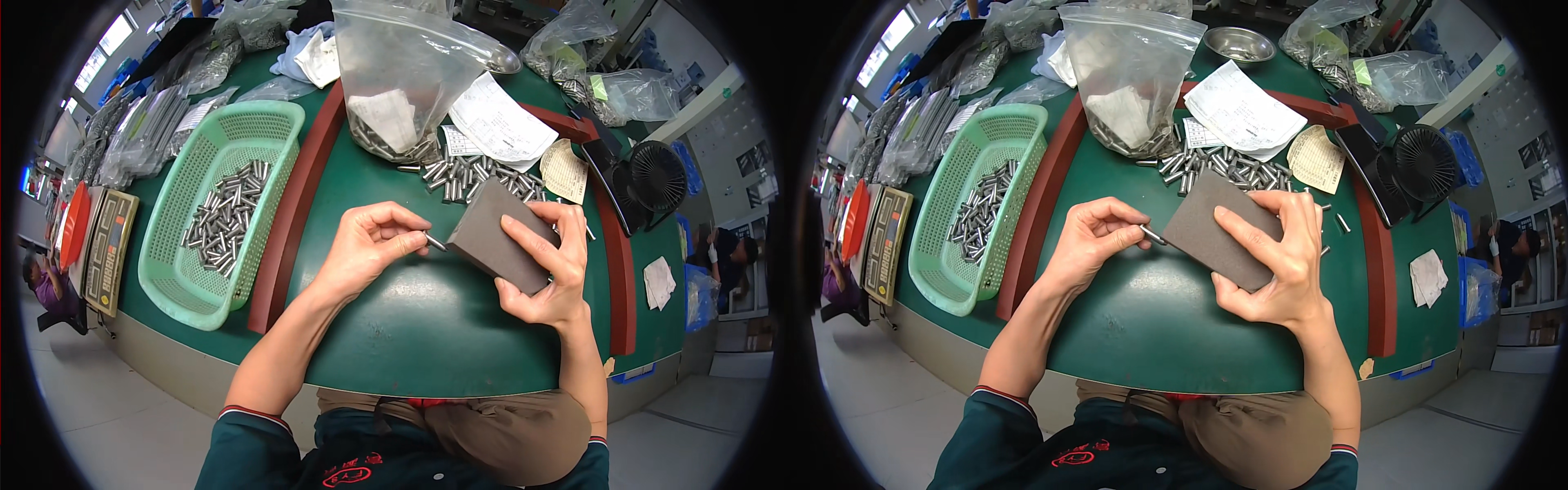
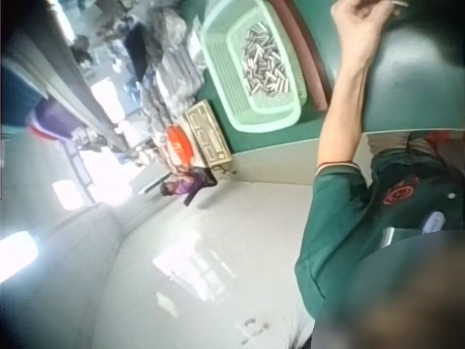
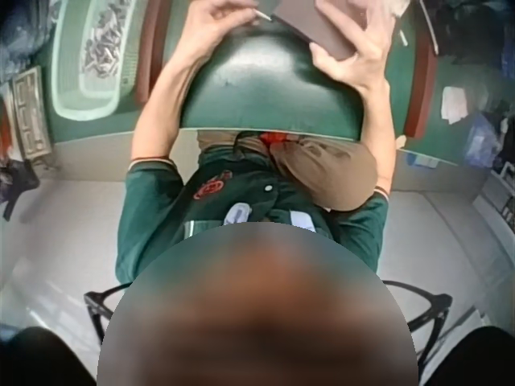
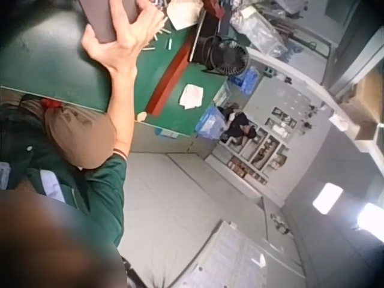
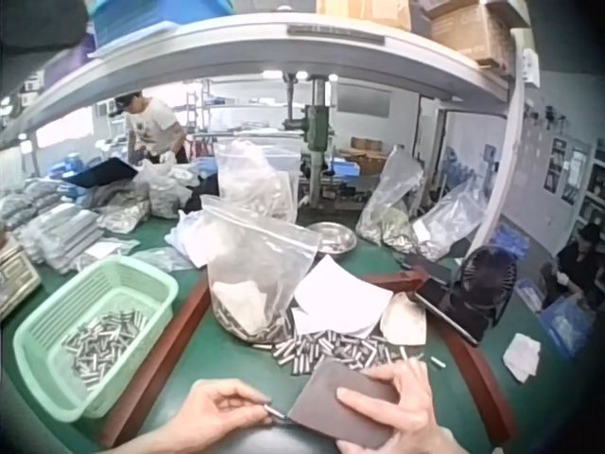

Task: Sanding small cylindrical metal components using a sanding block.

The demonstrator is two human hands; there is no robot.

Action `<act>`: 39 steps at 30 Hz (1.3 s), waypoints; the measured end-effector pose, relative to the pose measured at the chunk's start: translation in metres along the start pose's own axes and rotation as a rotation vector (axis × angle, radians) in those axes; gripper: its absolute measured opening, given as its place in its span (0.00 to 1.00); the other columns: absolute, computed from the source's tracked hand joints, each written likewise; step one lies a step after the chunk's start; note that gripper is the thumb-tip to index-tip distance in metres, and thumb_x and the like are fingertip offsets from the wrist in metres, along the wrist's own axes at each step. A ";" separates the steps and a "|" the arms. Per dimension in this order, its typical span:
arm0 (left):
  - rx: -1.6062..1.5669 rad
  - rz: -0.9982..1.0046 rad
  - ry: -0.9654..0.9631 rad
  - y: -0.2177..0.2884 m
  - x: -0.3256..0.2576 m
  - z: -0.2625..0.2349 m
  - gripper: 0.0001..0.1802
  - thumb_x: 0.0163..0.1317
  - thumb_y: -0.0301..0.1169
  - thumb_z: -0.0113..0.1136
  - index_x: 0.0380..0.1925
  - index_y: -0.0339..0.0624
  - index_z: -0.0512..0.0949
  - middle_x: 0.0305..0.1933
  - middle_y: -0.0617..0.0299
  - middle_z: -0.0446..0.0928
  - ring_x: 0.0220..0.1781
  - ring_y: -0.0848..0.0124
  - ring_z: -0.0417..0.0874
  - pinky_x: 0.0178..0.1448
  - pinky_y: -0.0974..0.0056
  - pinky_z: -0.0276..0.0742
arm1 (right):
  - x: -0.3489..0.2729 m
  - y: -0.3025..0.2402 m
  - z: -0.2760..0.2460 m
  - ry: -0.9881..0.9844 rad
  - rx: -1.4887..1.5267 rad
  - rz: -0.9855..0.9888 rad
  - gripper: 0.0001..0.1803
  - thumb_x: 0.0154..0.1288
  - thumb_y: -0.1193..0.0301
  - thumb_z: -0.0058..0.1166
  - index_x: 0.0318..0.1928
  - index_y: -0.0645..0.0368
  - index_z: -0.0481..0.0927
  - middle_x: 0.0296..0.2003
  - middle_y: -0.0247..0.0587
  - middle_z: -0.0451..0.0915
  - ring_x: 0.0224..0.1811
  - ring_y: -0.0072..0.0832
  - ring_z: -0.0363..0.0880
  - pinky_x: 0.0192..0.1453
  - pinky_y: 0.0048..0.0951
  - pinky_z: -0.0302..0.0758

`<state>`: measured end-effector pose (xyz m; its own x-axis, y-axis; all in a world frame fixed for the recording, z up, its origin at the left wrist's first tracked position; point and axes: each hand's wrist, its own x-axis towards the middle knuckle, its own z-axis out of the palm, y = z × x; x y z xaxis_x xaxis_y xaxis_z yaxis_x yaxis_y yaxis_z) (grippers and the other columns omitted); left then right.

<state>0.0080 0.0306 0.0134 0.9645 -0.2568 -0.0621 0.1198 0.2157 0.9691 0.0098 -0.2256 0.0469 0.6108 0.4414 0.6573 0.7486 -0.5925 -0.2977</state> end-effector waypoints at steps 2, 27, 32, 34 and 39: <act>0.001 0.000 0.004 0.000 0.000 0.000 0.07 0.60 0.18 0.63 0.39 0.31 0.81 0.36 0.57 0.83 0.37 0.73 0.85 0.47 0.69 0.81 | 0.002 -0.010 -0.001 -0.054 -0.003 -0.083 0.35 0.29 0.62 0.66 0.48 0.51 0.85 0.43 0.48 0.75 0.40 0.40 0.72 0.45 0.39 0.64; -0.083 -0.010 0.016 -0.004 0.000 0.004 0.06 0.60 0.19 0.65 0.38 0.30 0.81 0.34 0.55 0.84 0.36 0.73 0.84 0.45 0.68 0.82 | 0.003 -0.019 0.003 -0.140 0.045 -0.094 0.35 0.28 0.64 0.65 0.48 0.53 0.86 0.43 0.49 0.76 0.39 0.40 0.71 0.44 0.38 0.65; -0.094 -0.032 0.016 -0.007 -0.001 0.002 0.06 0.61 0.19 0.64 0.39 0.30 0.82 0.34 0.55 0.84 0.36 0.72 0.85 0.45 0.68 0.82 | 0.002 -0.015 0.004 -0.091 -0.035 -0.057 0.34 0.28 0.64 0.65 0.47 0.52 0.86 0.43 0.49 0.76 0.39 0.40 0.72 0.44 0.39 0.65; -0.125 -0.009 0.013 -0.011 0.002 0.001 0.07 0.61 0.19 0.64 0.39 0.30 0.82 0.35 0.55 0.83 0.36 0.71 0.85 0.45 0.68 0.82 | 0.001 -0.024 0.005 -0.175 0.134 -0.079 0.33 0.31 0.64 0.67 0.48 0.50 0.85 0.42 0.47 0.75 0.41 0.39 0.72 0.48 0.40 0.63; -0.105 -0.046 -0.037 -0.006 0.002 0.003 0.07 0.61 0.19 0.64 0.40 0.30 0.82 0.36 0.55 0.83 0.36 0.71 0.86 0.45 0.69 0.82 | 0.000 0.003 0.001 0.048 -0.142 0.112 0.33 0.30 0.64 0.66 0.46 0.53 0.85 0.41 0.45 0.74 0.43 0.39 0.71 0.47 0.38 0.63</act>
<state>0.0080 0.0259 0.0083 0.9483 -0.3028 -0.0951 0.1897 0.3004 0.9348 0.0120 -0.2265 0.0450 0.6726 0.3370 0.6588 0.6305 -0.7270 -0.2719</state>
